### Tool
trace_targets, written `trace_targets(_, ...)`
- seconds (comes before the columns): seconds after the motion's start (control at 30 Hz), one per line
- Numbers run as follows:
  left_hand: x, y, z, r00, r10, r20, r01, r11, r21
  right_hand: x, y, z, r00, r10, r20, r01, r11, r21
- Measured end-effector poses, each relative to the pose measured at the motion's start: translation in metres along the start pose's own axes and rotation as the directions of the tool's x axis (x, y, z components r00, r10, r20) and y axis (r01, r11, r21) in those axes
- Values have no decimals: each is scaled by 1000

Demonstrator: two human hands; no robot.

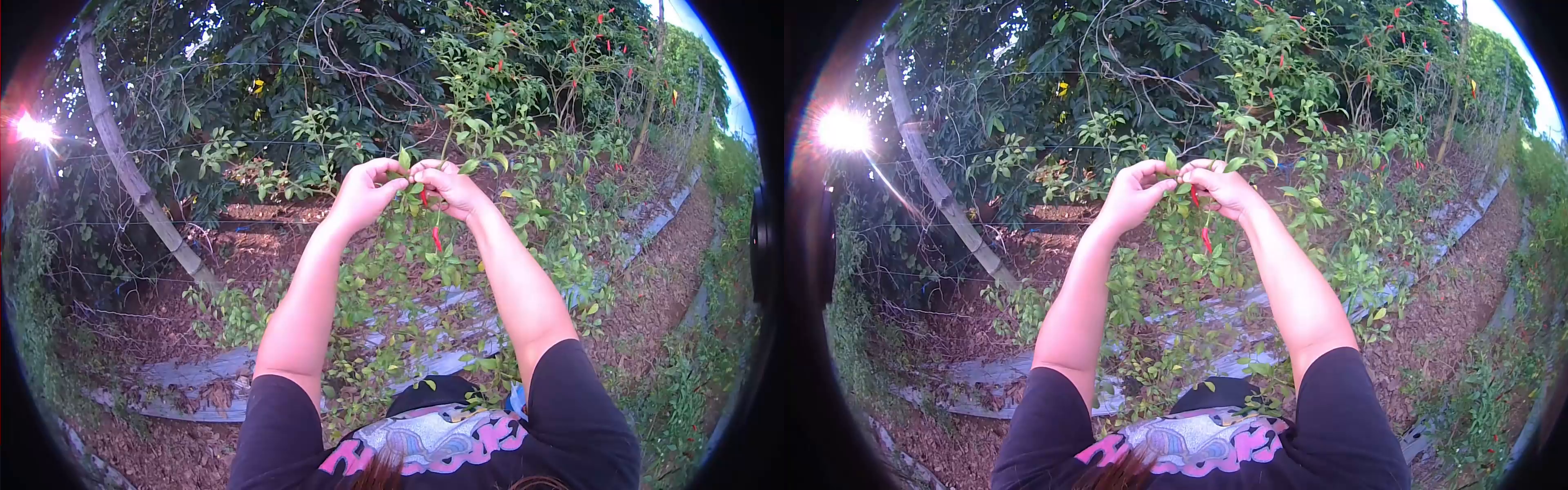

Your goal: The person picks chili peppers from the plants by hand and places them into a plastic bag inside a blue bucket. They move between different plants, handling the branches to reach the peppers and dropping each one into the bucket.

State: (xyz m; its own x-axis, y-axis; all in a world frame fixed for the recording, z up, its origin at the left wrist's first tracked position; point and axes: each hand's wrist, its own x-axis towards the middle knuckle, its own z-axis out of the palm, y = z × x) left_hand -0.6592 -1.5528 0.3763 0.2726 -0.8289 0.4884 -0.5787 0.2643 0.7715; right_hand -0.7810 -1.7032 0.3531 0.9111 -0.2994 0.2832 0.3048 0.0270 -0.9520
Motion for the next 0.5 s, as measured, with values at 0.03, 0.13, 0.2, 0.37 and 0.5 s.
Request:
trace_targets(0.03,4,-7,5,999,35,-5,-35,997,-66,-4,0,-1,999,12,-33,-12,1000,-7)
trace_targets(0.13,7,-17,13,995,95,-35,-93,993,71,-13,-3,-7,999,-6,-41,4,998,-64)
trace_targets(0.2,8,-21,20,977,204,-57,-194,970,149,-16,-5,-8,995,-77,-59,66,984,-168)
trace_targets(0.37,14,-28,25,973,232,-21,-222,952,212,-21,-20,-19,971,-238,33,214,792,-572)
trace_targets(0.5,12,-21,32,967,255,4,-247,935,254,-24,-32,-16,896,-403,190,376,455,-807)
